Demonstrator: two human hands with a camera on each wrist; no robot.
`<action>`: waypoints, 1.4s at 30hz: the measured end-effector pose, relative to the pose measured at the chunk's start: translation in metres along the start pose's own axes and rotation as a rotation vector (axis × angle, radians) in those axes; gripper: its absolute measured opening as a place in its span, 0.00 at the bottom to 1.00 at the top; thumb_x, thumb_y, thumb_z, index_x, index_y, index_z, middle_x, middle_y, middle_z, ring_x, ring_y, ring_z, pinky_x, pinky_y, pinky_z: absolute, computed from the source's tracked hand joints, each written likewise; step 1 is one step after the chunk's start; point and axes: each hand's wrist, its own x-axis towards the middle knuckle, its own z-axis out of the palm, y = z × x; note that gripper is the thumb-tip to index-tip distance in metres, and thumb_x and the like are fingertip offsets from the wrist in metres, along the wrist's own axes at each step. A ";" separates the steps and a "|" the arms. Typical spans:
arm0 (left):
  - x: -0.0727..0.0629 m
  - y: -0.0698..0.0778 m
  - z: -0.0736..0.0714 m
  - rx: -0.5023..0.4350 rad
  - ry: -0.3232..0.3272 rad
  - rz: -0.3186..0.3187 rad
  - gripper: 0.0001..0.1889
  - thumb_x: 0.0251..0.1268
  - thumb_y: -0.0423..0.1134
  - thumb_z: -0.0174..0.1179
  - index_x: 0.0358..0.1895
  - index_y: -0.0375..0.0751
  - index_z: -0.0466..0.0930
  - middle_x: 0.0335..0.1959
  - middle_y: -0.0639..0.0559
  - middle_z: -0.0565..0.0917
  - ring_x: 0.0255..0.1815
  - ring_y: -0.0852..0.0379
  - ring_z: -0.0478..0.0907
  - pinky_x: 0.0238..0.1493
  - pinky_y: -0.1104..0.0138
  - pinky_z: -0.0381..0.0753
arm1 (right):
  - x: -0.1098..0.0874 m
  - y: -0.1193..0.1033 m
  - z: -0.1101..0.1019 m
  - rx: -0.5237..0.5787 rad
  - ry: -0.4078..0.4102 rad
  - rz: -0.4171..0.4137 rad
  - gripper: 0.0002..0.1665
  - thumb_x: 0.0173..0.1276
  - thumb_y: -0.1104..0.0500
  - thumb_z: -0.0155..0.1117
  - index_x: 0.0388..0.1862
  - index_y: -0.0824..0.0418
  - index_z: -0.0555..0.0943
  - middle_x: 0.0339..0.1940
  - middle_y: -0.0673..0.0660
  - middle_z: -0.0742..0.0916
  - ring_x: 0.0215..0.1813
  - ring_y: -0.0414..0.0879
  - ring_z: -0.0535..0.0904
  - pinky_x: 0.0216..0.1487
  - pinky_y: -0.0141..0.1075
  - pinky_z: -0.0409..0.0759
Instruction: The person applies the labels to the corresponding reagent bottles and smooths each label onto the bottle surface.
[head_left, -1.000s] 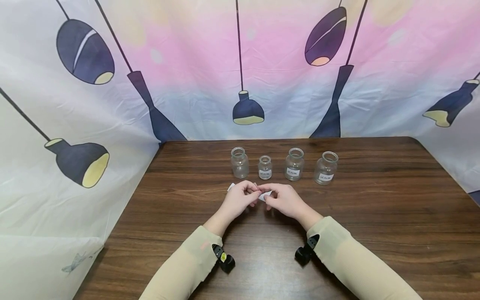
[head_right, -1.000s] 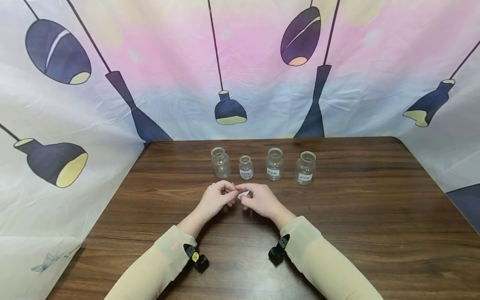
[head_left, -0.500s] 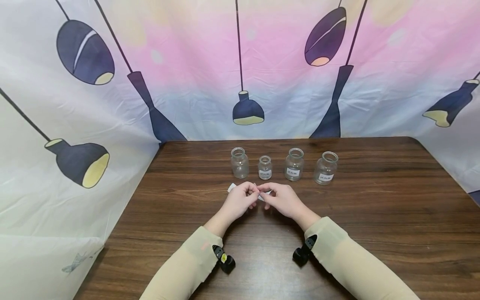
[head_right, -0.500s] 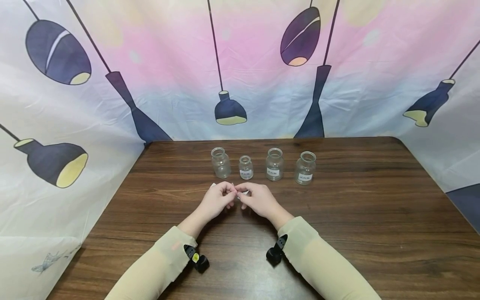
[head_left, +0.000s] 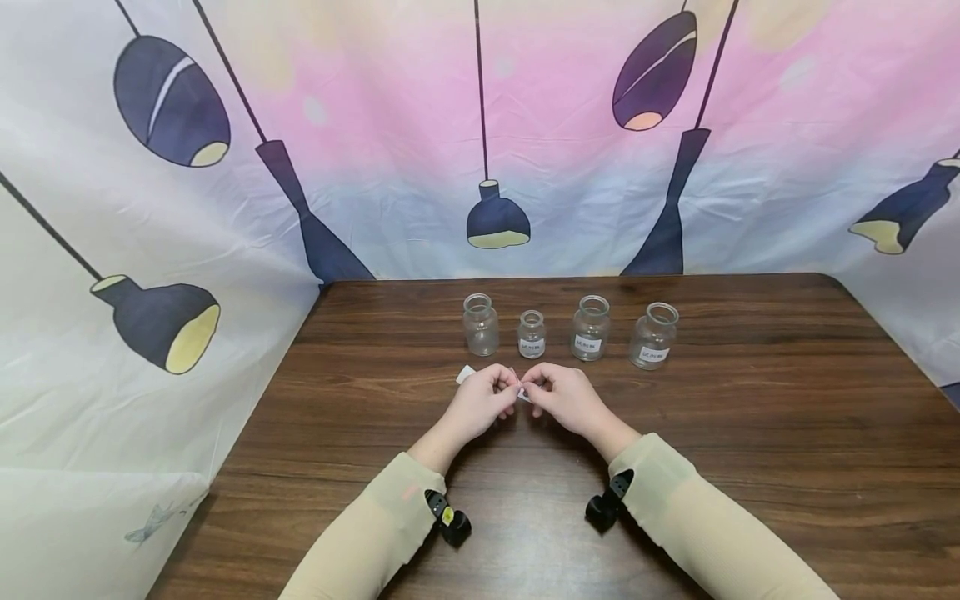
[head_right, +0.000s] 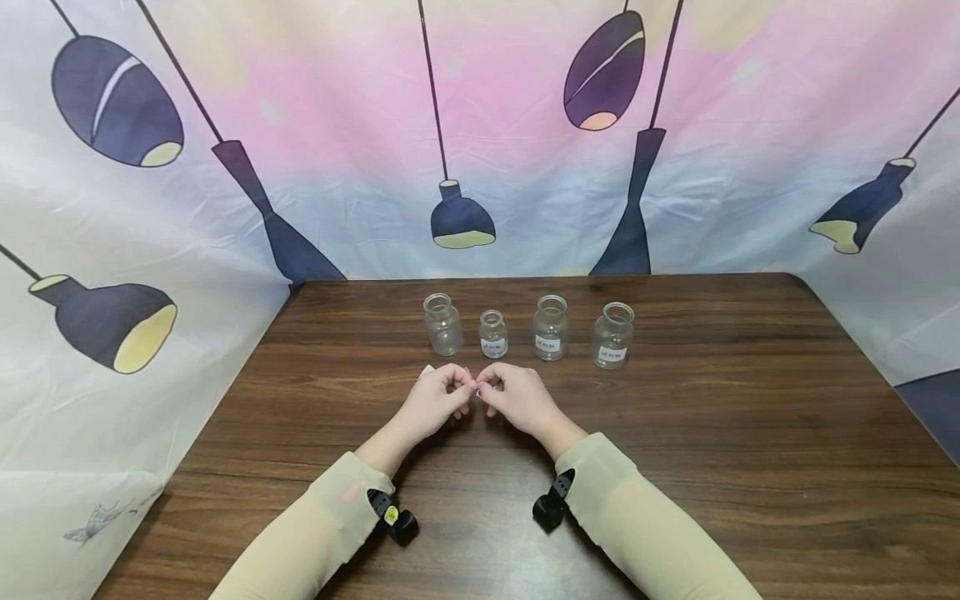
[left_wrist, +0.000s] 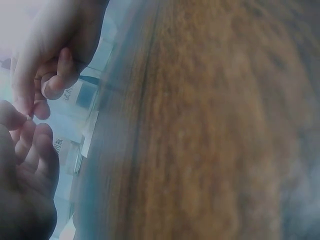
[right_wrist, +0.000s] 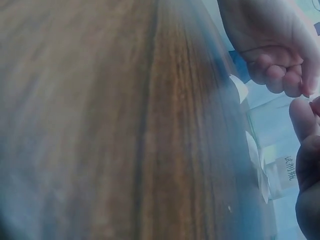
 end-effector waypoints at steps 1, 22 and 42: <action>0.000 0.000 0.000 -0.002 -0.002 -0.002 0.03 0.62 0.30 0.54 0.31 0.35 0.74 0.18 0.53 0.75 0.17 0.62 0.73 0.20 0.68 0.77 | 0.000 0.000 0.000 -0.003 0.002 -0.002 0.04 0.66 0.62 0.59 0.35 0.60 0.81 0.15 0.48 0.81 0.19 0.40 0.78 0.17 0.33 0.72; -0.009 -0.012 -0.021 0.023 0.070 -0.003 0.03 0.56 0.28 0.56 0.27 0.36 0.73 0.16 0.54 0.76 0.15 0.61 0.73 0.18 0.69 0.75 | 0.004 0.005 -0.006 0.031 0.114 0.085 0.03 0.62 0.62 0.59 0.30 0.60 0.79 0.12 0.47 0.80 0.18 0.41 0.77 0.23 0.31 0.71; -0.016 -0.024 -0.032 0.019 0.086 -0.097 0.04 0.54 0.27 0.57 0.26 0.37 0.73 0.16 0.53 0.75 0.15 0.60 0.73 0.18 0.68 0.75 | 0.004 0.008 -0.012 0.046 0.172 0.125 0.03 0.60 0.63 0.57 0.29 0.60 0.78 0.12 0.48 0.79 0.18 0.41 0.77 0.23 0.30 0.70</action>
